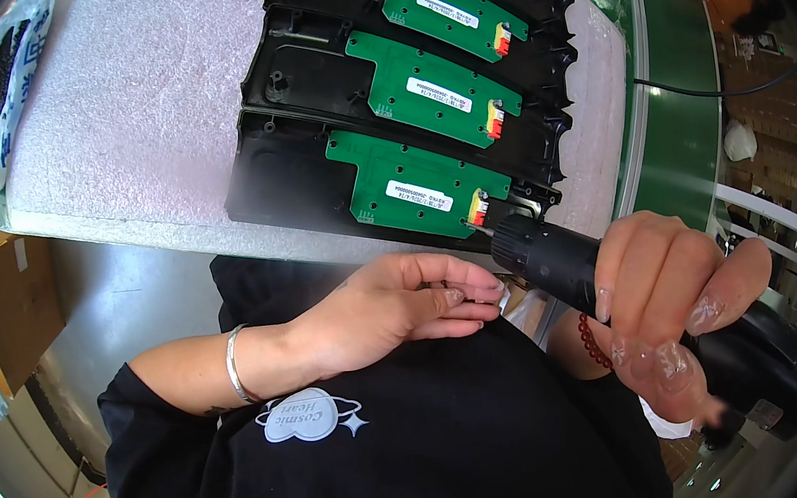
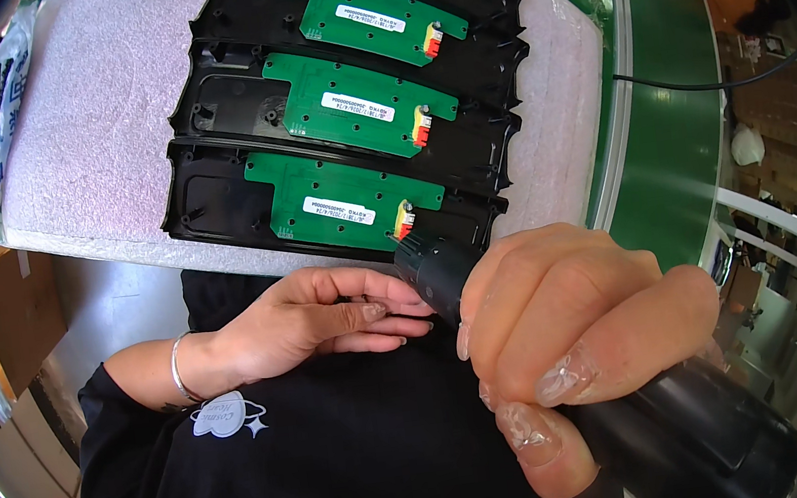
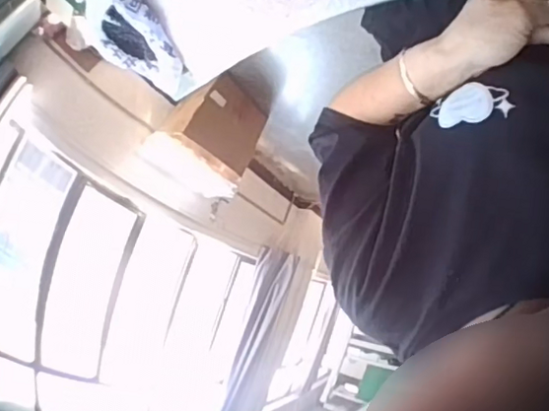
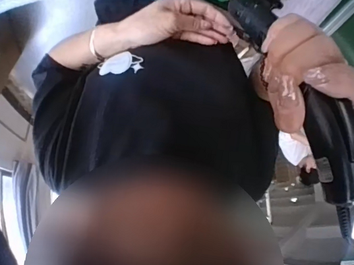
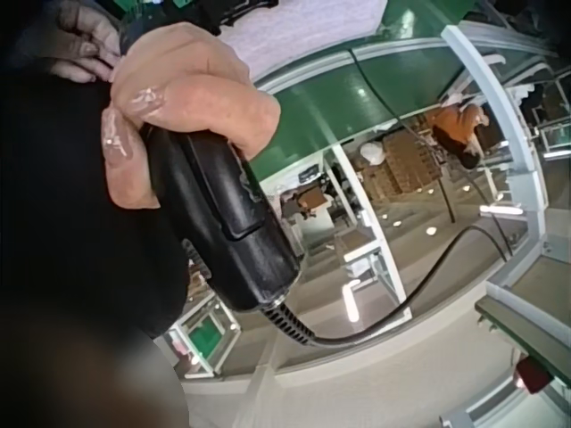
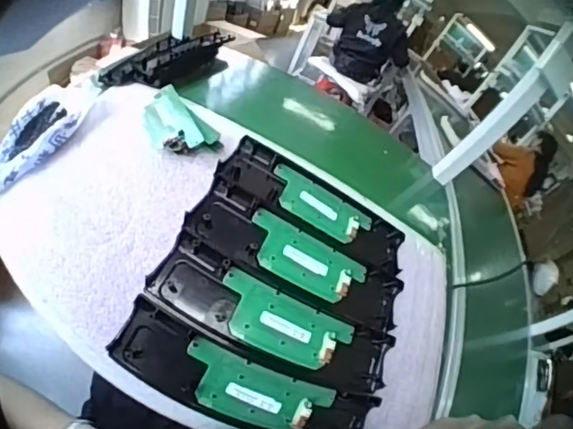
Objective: Assembling electronic components by screwing parts onto a module using an electric screwdriver.
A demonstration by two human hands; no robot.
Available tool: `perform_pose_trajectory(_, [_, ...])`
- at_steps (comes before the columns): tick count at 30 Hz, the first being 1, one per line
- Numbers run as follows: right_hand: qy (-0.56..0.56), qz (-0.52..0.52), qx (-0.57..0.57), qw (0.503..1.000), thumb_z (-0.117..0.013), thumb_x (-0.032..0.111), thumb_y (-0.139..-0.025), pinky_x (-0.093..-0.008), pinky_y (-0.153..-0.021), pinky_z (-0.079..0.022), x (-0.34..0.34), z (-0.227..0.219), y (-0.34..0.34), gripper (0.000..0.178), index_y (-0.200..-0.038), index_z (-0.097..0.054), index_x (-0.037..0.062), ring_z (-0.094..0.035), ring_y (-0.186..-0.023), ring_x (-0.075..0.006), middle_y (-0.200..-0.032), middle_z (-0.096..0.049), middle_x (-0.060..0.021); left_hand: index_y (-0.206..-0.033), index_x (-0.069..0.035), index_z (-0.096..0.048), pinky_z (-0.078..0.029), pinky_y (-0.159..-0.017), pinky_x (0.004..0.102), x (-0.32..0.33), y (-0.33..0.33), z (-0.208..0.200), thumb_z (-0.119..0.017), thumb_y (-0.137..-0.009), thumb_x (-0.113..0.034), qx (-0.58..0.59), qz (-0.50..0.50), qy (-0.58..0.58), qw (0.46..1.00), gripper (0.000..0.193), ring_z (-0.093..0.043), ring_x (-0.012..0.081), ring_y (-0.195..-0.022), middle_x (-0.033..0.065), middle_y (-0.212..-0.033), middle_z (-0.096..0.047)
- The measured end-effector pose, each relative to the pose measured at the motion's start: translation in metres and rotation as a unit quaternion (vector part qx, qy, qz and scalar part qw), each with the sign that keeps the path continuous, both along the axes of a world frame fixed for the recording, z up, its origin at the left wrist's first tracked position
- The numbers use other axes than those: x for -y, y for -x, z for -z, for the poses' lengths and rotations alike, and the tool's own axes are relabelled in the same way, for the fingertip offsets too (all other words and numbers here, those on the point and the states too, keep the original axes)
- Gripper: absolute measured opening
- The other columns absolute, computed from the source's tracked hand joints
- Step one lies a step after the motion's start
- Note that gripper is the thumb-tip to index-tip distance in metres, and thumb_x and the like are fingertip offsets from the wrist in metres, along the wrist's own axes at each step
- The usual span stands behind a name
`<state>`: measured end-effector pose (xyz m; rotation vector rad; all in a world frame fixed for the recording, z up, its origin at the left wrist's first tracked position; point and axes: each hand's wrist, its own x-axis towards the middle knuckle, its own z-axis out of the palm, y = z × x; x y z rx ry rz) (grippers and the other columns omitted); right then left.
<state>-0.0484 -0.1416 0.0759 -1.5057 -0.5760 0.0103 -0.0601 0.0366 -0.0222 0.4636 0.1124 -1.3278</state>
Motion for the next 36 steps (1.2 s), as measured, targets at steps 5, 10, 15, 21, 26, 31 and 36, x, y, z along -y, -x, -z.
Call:
perform_pose_trajectory(5, [0.003, -0.002, -0.003, 1.000, -0.058, 0.005, -0.064, -0.0226, -0.052, -0.038, -0.001, -0.002, -0.001, 0.032, -0.086, -0.036, 0.0109, -0.047, -0.047, -0.0086, -0.059, -0.048, 0.0025, -0.113, 0.002, -0.049, -0.048, -0.085, 0.0271, -0.003, -0.005, -0.003, -0.042, -0.091, -0.008, -0.011, 0.029, -0.017, 0.999, 0.025, -0.057, 0.0197, -0.098, 0.0129, -0.106, -0.056])
perform_pose_trajectory(10, [0.005, -0.018, -0.010, 1.000, -0.057, 0.003, -0.063, -0.0228, -0.052, -0.039, -0.004, 0.002, -0.008, 0.032, -0.085, -0.035, 0.0099, -0.047, -0.047, -0.0088, -0.059, -0.048, 0.0016, -0.111, 0.001, -0.053, -0.051, -0.078, 0.0254, -0.005, -0.005, 0.000, -0.044, -0.091, -0.012, 0.015, 0.002, -0.018, 1.000, 0.025, -0.061, 0.0202, -0.091, 0.0132, -0.101, -0.060])
perform_pose_trajectory(15, [0.004, -0.036, -0.003, 0.999, -0.057, 0.002, -0.062, -0.0230, -0.052, -0.039, -0.005, 0.003, -0.009, 0.033, -0.085, -0.035, 0.0089, -0.048, -0.046, -0.0093, -0.060, -0.048, 0.0004, -0.107, 0.000, -0.055, -0.052, -0.074, 0.0245, -0.004, -0.005, -0.003, -0.046, -0.090, -0.013, 0.041, -0.015, -0.024, 0.999, 0.023, -0.062, 0.0185, -0.087, 0.0130, -0.096, -0.062])
perform_pose_trajectory(21, [-0.004, 0.005, -0.004, 1.000, -0.060, 0.002, -0.062, -0.0225, -0.052, -0.040, -0.006, 0.000, -0.002, 0.032, -0.085, -0.038, 0.0091, -0.047, -0.045, -0.0080, -0.059, -0.049, 0.0016, -0.101, 0.000, -0.057, -0.053, -0.070, 0.0242, -0.002, -0.004, -0.005, -0.051, -0.088, -0.010, 0.031, -0.055, -0.038, 0.997, 0.018, -0.062, 0.0171, -0.083, 0.0127, -0.094, -0.062])
perform_pose_trajectory(26, [-0.134, 0.002, 0.062, 0.989, -0.062, 0.004, -0.069, -0.0190, -0.056, -0.042, 0.000, -0.028, 0.016, 0.023, -0.085, -0.046, 0.0112, -0.050, -0.050, -0.0053, -0.060, -0.053, 0.0050, -0.096, 0.000, -0.057, -0.054, -0.068, 0.0243, 0.003, -0.007, -0.008, -0.054, -0.085, -0.008, 0.062, -0.104, -0.049, 0.991, 0.015, -0.063, 0.0179, -0.082, 0.0129, -0.091, -0.062])
perform_pose_trajectory(31, [-0.201, 0.003, 0.088, 0.976, -0.063, 0.005, -0.071, -0.0170, -0.057, -0.043, 0.002, -0.027, 0.020, 0.020, -0.084, -0.050, 0.0123, -0.051, -0.051, -0.0038, -0.059, -0.054, 0.0068, -0.095, 0.001, -0.057, -0.055, -0.067, 0.0236, 0.011, -0.009, -0.012, -0.054, -0.086, -0.010, -0.047, -0.172, -0.036, 0.983, 0.015, -0.064, 0.0192, -0.080, 0.0135, -0.087, -0.062])
perform_pose_trajectory(36, [-0.190, 0.035, 0.087, 0.977, -0.063, 0.005, -0.071, -0.0169, -0.057, -0.043, 0.000, -0.029, 0.026, 0.019, -0.083, -0.050, 0.0123, -0.051, -0.050, -0.0036, -0.058, -0.053, 0.0072, -0.094, 0.000, -0.056, -0.055, -0.066, 0.0232, 0.018, -0.010, -0.013, -0.052, -0.087, -0.012, -0.053, -0.126, -0.008, 0.991, 0.015, -0.064, 0.0196, -0.079, 0.0141, -0.087, -0.062])
